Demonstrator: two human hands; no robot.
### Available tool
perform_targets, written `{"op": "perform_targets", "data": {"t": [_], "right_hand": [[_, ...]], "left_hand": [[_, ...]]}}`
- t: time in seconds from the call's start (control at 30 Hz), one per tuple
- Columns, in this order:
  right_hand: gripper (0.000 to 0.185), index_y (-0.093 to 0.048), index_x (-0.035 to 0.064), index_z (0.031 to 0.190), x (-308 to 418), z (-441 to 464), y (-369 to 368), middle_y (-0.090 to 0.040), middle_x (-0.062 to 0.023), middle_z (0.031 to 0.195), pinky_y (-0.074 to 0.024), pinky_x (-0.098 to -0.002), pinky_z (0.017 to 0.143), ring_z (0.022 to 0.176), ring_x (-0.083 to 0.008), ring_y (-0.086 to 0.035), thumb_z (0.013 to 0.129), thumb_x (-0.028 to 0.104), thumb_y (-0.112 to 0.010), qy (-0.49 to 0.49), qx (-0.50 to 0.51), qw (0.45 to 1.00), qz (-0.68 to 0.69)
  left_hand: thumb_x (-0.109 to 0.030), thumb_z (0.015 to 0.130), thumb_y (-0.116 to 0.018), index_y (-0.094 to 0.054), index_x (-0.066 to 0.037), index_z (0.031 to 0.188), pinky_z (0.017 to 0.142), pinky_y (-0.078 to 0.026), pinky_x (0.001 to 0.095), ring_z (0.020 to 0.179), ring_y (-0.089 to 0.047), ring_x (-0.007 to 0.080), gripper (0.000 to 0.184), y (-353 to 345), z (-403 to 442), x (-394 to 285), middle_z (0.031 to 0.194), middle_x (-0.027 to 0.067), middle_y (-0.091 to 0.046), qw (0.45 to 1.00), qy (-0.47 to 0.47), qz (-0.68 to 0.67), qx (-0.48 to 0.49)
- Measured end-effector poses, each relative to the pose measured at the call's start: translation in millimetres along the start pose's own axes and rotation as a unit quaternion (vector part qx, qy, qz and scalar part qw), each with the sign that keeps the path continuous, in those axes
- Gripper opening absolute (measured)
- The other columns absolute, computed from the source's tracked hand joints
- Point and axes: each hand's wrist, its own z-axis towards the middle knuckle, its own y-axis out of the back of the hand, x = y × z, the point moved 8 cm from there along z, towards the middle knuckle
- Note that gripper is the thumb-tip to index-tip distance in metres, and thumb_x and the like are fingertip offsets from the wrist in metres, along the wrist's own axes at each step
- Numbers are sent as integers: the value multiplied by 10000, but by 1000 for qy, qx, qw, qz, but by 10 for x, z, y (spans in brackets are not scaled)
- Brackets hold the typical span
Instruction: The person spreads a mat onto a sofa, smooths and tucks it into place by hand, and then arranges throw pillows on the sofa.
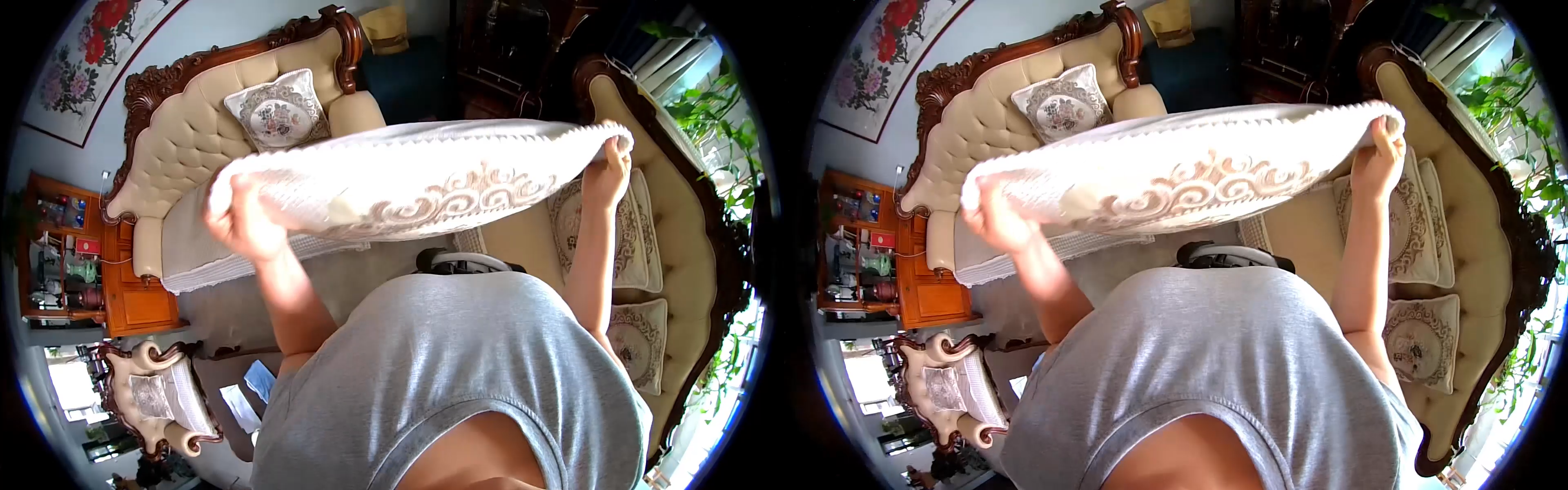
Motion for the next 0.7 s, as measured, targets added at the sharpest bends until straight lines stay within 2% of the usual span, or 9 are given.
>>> {"op": "perform_targets", "data": {"t": [0.07,0.13,0.2,0.27,0.37,0.43,0.53,0.6,0.7], "right_hand": [[168,-635,25,1005,-262,124,381,-656,-46,964,-449,-274,828,882,-131,-601,855,96,-656,-39,-1,996,-78],[172,-655,13,1021,-456,172,223,-664,-37,962,-435,-245,830,872,-102,-588,855,57,-641,-78,-18,960,-268],[208,-684,44,1006,-415,200,-31,-668,3,931,-425,-232,819,808,-73,-563,809,-9,-643,-8,100,935,-341],[383,-621,62,1155,-112,114,-381,-650,-31,1108,-426,-301,927,1008,-142,-591,782,-20,-652,146,110,875,-449],[645,-511,67,1308,-156,-342,-1411,-566,-90,1288,-351,-409,1054,1234,-222,-486,737,191,-783,51,336,872,-351],[765,-491,51,1319,-408,-812,-1902,-542,-111,1297,-340,-379,1068,1242,-241,-469,676,283,-833,30,508,793,-334],[363,-604,16,1044,-895,-1147,-1812,-647,-81,1009,-499,-294,792,900,-144,-594,721,70,-759,-143,440,827,-319],[167,-607,4,873,-934,-1211,-1798,-655,-49,854,-493,-254,673,776,-91,-579,737,-5,-705,-111,420,860,-269],[54,-656,-4,827,-905,-1383,-1822,-664,-43,800,-494,-251,655,744,-104,-606,794,-47,-654,-55,410,883,-222]], "left_hand": [[-122,920,-582,-632,78,961,706,-538,309,765,-656,179,210,283,49,119,850,127,-678,984,97,110,-102],[-118,883,-652,-654,52,939,686,-495,247,746,-627,125,179,289,102,273,849,66,-680,969,103,204,-93],[-103,823,-739,-684,41,897,650,-467,223,715,-580,69,171,12,101,90,779,16,-667,951,61,301,-36],[-87,814,-739,-698,18,897,635,-479,230,711,-618,97,140,-242,105,63,772,53,-683,948,47,315,15],[-87,742,-735,-703,-45,839,571,-487,264,653,-618,159,110,-841,7,293,735,50,-668,904,1,412,118],[-155,721,-747,-681,-70,787,548,-477,280,637,-584,167,126,-1254,-182,351,714,29,-642,881,-58,427,194],[-215,738,-739,-596,-70,715,523,-447,300,606,-521,185,205,-1636,-433,229,676,13,-567,882,-77,408,223],[-192,752,-730,-516,-64,724,520,-435,321,608,-508,205,252,-1532,-483,225,697,32,-514,882,-87,419,197],[-228,751,-752,-474,-53,849,538,-427,357,633,-519,236,343,-1246,-635,353,802,81,-490,932,31,306,194]]}}
